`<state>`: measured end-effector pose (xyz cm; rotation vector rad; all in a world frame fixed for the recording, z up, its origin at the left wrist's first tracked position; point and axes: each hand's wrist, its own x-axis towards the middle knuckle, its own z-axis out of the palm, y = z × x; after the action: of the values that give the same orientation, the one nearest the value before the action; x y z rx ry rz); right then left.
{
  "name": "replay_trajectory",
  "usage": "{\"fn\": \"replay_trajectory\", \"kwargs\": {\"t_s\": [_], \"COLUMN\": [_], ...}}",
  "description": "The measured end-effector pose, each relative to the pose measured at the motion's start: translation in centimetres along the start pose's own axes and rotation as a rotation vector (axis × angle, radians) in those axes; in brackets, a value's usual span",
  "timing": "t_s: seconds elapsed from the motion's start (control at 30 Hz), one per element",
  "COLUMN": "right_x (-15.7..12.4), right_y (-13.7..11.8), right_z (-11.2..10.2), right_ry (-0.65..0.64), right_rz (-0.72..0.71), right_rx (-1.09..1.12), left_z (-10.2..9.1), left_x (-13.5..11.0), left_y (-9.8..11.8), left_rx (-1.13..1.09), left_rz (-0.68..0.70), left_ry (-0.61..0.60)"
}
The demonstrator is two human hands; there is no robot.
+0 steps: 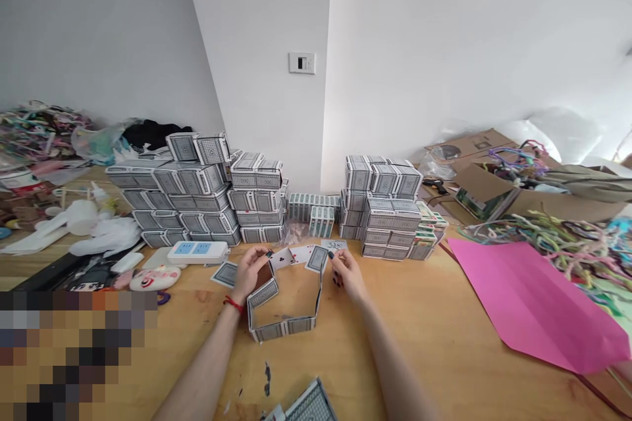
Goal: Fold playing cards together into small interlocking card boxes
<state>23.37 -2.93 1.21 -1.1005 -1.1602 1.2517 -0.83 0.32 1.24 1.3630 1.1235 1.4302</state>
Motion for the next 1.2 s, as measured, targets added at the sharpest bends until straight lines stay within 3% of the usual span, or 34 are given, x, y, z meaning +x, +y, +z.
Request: {"fn": "replay_trajectory", "kwargs": {"t_s": [0.17,0.37,0.47,0.67,0.77,0.9,0.97,1.07,1.2], "right_x": [-0.4,0.0,-0.1,-0.7,-0.7,-0.5,-0.5,-0.6,-0.6], "right_y": [0.0,0.8,0.8,-0.4,-0.7,-0.5,-0.5,-0.5,-0.3], "right_z": [0.9,1.4,1.8,2.5,2.5,2.7,2.9,3.0,2.8], "right_ry": [-0.207,-0.133,-0.125,-0.282,-0.307,-0.215,-0.192,-0.185,-0.182], "right_rz": [-0.05,-0.089,-0.073,-0.035,-0.017,0.089,0.128,0.18,0.17], "right_rx": [-0.36,-0.418,-0.378,-0.395,-0.431,-0.232,-0.034,0.138,0.075], "left_z": [0.7,1.1,1.0,1.1,1.2,1.5,1.5,1.4,1.4], "left_x": [-0.2,-1.0,-1.0,-0.6,-0.6,-0.9,-1.2,-1.3,-1.2], "left_y": [0.4,0.9,0.9,0.1,-0.1,0.7,1.3,1.7,1.3], "left_rx": [-0.176,-0.211,-0.161,0.047,0.028,-0.337,-0.484,-0.52,-0.434], "left_rz": [-0.058,-0.167,-0.183,-0.192,-0.234,-0.286,-0.321,-0.363,-0.355], "left_ry": [-0.219,-0.357,-0.382,-0.354,-0.319,-0.225,-0.256,-0.353,-0.361]}}
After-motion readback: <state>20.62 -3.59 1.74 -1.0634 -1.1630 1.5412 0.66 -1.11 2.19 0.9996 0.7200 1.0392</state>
